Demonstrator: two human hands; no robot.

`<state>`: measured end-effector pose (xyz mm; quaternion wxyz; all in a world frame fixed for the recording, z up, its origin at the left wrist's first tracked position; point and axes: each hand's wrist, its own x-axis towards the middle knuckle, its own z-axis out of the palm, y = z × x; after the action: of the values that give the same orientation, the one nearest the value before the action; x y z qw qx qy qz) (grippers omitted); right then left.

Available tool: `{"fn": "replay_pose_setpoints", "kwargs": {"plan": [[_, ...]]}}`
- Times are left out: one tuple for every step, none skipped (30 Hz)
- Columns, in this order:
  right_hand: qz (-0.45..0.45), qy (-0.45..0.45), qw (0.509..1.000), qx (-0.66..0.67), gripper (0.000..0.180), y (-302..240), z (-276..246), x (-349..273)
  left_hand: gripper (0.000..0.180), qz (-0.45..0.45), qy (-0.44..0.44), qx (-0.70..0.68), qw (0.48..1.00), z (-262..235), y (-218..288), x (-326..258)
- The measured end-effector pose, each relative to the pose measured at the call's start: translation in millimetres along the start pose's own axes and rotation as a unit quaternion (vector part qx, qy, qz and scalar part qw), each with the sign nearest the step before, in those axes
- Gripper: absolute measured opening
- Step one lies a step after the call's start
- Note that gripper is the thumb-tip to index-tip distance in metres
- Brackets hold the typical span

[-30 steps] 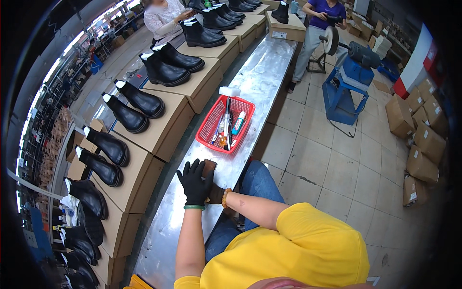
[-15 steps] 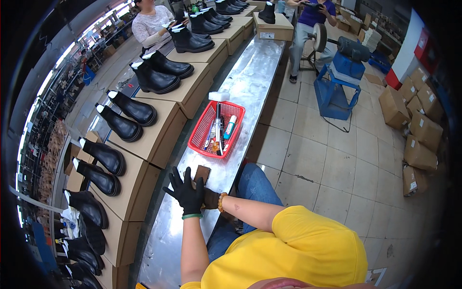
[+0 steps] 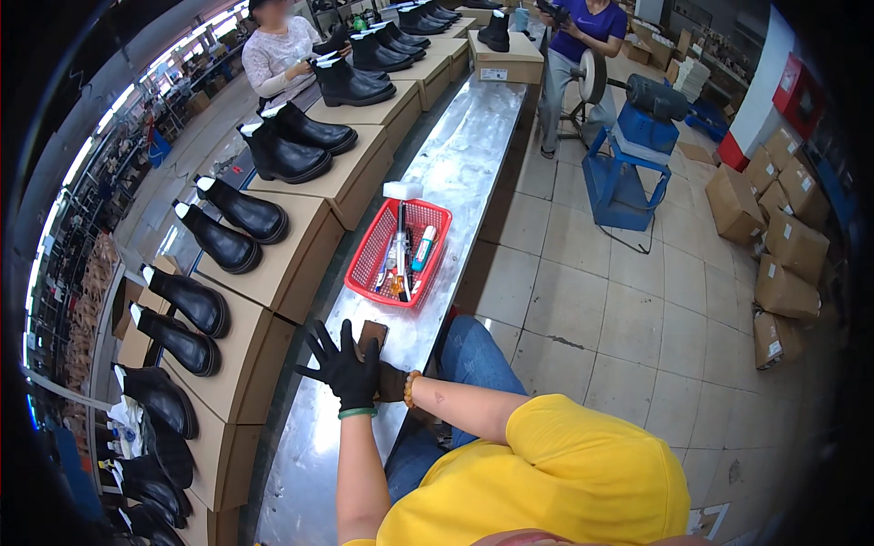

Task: The person polishes black leather boots using a wooden block and a small abrasive pad. They work on a metal table in a factory setting, handling the boots one at a time, rubbing the surfaces, and placing them back on cardboard boxes.

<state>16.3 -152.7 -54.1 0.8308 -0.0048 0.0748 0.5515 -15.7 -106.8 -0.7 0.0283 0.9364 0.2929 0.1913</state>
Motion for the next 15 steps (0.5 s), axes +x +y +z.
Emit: {"fn": "replay_pose_setpoints", "kwargs": {"plan": [[-0.017,0.019,0.999,0.041,0.058,5,16,-3,0.059,-0.009,0.0,0.007,1.0,0,-1,-1],[-0.034,0.038,0.996,0.074,0.058,8,28,-6,0.061,-0.019,0.0,0.014,1.0,0,-2,-1],[-0.048,0.048,0.993,0.096,0.058,13,40,-5,0.063,-0.026,0.001,0.02,0.999,-1,-1,-1],[-0.035,0.038,0.996,0.077,0.058,10,33,-3,0.063,-0.025,0.005,0.015,1.0,-2,0,-1],[-0.02,0.02,0.998,0.048,0.058,9,21,2,0.062,-0.023,0.008,0.01,1.0,-2,1,-1],[-0.003,-0.002,1.0,0.013,0.058,6,8,7,0.062,-0.021,0.013,0.005,1.0,-1,3,1],[0.009,-0.017,1.0,-0.015,0.058,4,-2,11,0.062,-0.02,0.012,-0.001,1.0,1,3,1],[0.015,-0.029,0.999,-0.04,0.058,1,-12,13,0.061,-0.019,0.01,-0.007,1.0,4,2,1],[0.021,-0.039,0.997,-0.059,0.058,-1,-16,15,0.061,-0.019,0.011,-0.012,1.0,4,1,2],[0.027,-0.044,0.996,-0.073,0.058,0,-20,15,0.061,-0.011,0.012,-0.007,1.0,3,-1,3],[0.031,-0.048,0.995,-0.085,0.058,-1,-25,14,0.061,-0.003,0.012,-0.001,1.0,0,-3,4],[0.034,-0.051,0.993,-0.098,0.058,-1,-28,13,0.061,0.005,0.011,0.003,1.0,-1,-4,3],[0.036,-0.054,0.992,-0.109,0.057,-2,-32,12,0.061,0.006,0.011,0.006,1.0,-1,-4,2],[0.038,-0.056,0.99,-0.121,0.057,-3,-35,12,0.061,0.008,0.011,0.008,1.0,-1,-4,2],[0.042,-0.06,0.989,-0.128,0.057,-5,-37,11,0.061,0.009,0.013,0.012,1.0,-1,-6,3]]}}
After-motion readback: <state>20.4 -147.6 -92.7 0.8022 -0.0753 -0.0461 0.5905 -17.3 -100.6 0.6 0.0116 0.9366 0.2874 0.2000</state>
